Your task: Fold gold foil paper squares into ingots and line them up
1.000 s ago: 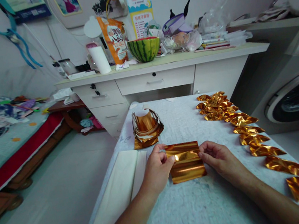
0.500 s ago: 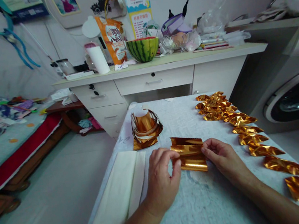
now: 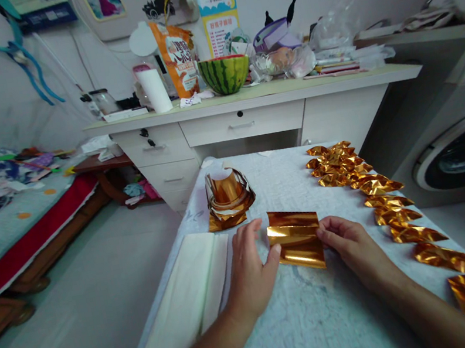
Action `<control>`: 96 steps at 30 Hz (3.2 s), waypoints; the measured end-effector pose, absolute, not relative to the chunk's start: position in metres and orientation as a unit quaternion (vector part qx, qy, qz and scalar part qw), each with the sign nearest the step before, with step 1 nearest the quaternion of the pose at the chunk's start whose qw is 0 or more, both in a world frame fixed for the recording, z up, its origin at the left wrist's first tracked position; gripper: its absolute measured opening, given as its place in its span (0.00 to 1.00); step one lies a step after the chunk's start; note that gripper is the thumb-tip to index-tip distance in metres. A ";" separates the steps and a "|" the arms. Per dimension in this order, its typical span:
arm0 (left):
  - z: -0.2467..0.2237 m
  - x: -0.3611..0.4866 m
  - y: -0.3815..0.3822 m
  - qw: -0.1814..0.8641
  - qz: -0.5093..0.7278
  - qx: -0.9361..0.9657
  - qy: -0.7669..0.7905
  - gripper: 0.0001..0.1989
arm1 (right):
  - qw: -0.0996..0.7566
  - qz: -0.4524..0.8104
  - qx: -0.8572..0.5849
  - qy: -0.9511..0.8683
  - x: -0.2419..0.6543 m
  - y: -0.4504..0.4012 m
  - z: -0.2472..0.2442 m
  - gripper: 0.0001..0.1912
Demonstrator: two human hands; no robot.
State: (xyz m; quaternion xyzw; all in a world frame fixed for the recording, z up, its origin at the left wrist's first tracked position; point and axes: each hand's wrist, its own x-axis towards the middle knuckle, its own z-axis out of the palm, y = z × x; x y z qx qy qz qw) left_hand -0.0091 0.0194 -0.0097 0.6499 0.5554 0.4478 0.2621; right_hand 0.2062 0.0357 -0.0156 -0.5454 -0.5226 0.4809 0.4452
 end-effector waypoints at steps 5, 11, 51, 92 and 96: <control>-0.020 -0.012 0.033 0.496 0.447 0.540 0.513 0.25 | 0.440 0.557 -0.508 -0.488 0.205 0.032 -0.008 0.18; -0.015 -0.012 0.034 0.565 0.458 0.508 0.461 0.10 | 0.447 0.563 -0.488 -0.495 0.204 0.034 -0.013 0.17; -0.010 -0.017 0.034 0.280 0.379 0.688 0.552 0.06 | 0.398 0.336 -0.565 -0.641 0.201 0.034 -0.023 0.14; -0.010 -0.017 0.027 0.277 0.228 0.724 0.589 0.02 | 0.224 0.159 -0.583 -0.764 0.202 0.031 -0.022 0.02; -0.011 -0.017 0.026 0.262 0.226 0.733 0.585 0.02 | 0.211 0.135 -0.593 -0.765 0.204 0.031 -0.022 0.05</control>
